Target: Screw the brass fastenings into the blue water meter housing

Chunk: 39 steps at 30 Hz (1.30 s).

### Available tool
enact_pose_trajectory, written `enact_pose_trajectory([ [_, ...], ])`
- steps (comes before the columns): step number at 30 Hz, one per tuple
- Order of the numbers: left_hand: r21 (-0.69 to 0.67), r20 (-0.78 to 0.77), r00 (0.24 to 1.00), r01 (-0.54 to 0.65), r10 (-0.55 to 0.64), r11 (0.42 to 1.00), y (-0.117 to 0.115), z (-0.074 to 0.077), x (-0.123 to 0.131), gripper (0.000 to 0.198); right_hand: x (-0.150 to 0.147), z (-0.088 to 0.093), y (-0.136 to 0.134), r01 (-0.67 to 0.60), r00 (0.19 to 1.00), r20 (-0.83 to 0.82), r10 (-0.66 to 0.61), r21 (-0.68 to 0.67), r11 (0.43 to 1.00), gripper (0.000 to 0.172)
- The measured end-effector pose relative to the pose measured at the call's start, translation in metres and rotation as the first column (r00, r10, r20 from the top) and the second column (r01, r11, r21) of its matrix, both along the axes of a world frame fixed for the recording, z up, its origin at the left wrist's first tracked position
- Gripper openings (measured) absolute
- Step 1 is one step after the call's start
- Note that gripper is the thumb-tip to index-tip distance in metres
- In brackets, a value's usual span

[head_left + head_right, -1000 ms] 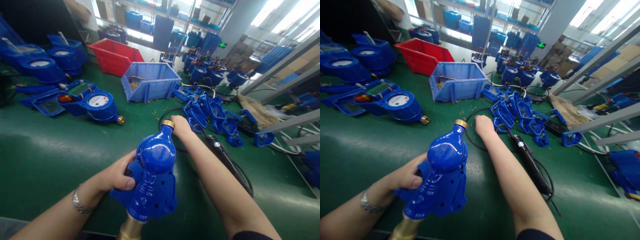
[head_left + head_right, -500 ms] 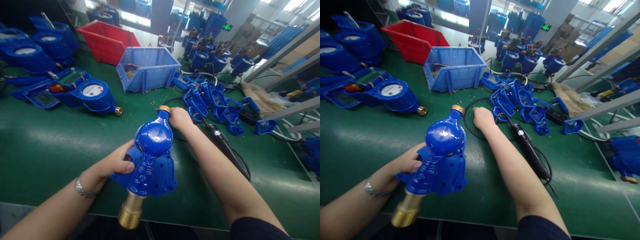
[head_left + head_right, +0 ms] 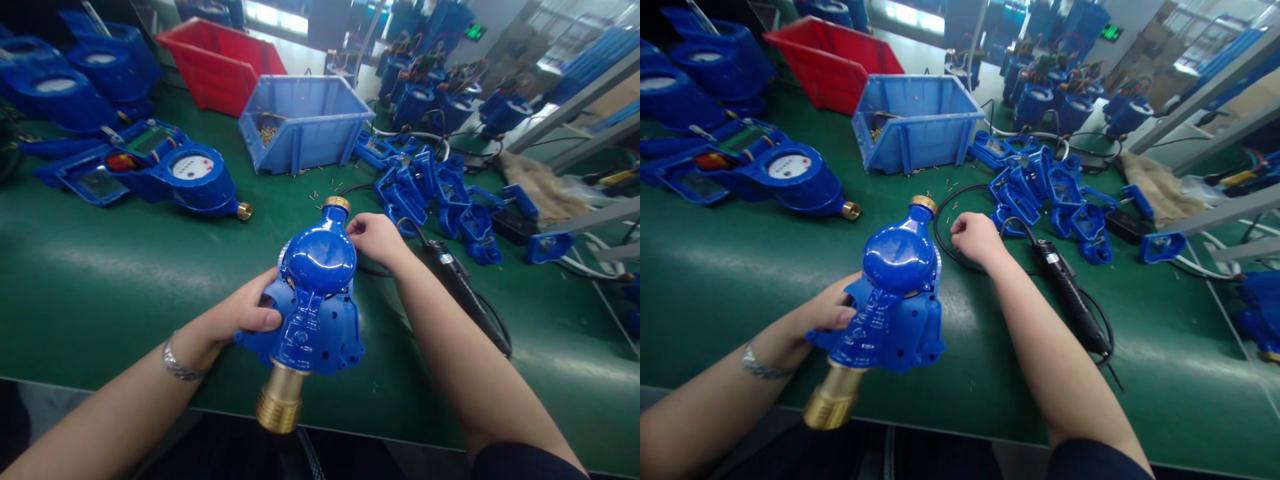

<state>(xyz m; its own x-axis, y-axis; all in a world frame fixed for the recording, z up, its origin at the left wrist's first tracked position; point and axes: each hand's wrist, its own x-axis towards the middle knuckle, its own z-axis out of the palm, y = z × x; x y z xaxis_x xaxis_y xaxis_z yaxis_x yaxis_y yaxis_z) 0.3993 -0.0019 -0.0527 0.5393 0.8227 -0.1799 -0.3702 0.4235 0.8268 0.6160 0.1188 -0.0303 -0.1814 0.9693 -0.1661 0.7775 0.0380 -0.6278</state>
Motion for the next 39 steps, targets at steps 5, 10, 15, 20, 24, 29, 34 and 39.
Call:
enact_pose_trajectory([
  [5,-0.022,0.037,0.999,0.016,-0.015,1.0,-0.002,0.003,0.002,0.051,0.01,0.007,-0.024,0.076,0.902,-0.402,-0.156,-0.207,0.975,0.011],
  [10,-0.049,0.035,0.999,0.002,0.0,0.999,-0.002,0.004,0.002,0.053,0.023,0.009,-0.047,0.039,0.731,-0.628,-0.268,-0.354,0.935,0.014],
  [15,-0.045,0.014,1.0,-0.002,0.002,0.999,-0.001,0.003,0.001,0.052,0.031,0.008,-0.074,-0.045,0.618,-0.714,-0.329,-0.45,0.892,0.018],
  [20,-0.041,-0.015,1.0,0.0,-0.001,0.999,-0.001,-0.001,-0.001,0.046,0.038,0.008,-0.099,-0.092,0.568,-0.734,-0.373,-0.507,0.857,0.02],
  [24,-0.039,-0.027,1.0,0.005,-0.006,0.999,-0.001,-0.001,0.0,0.051,0.042,0.013,-0.115,-0.158,0.542,-0.745,-0.389,-0.545,0.824,0.016],
  [29,0.006,-0.018,1.0,0.004,-0.004,1.0,0.001,0.001,0.001,0.05,0.041,0.022,-0.133,-0.234,0.491,-0.802,-0.341,-0.499,0.835,0.011],
  [34,-0.026,-0.074,0.997,-0.004,0.002,1.0,0.001,-0.001,0.002,0.058,0.036,0.034,-0.143,-0.22,0.558,-0.775,-0.298,-0.485,0.847,0.01],
  [39,-0.026,-0.112,0.987,-0.119,0.116,0.993,-0.002,0.004,0.006,0.054,0.027,0.053,-0.146,-0.13,0.813,-0.564,-0.146,-0.419,0.899,0.005],
])
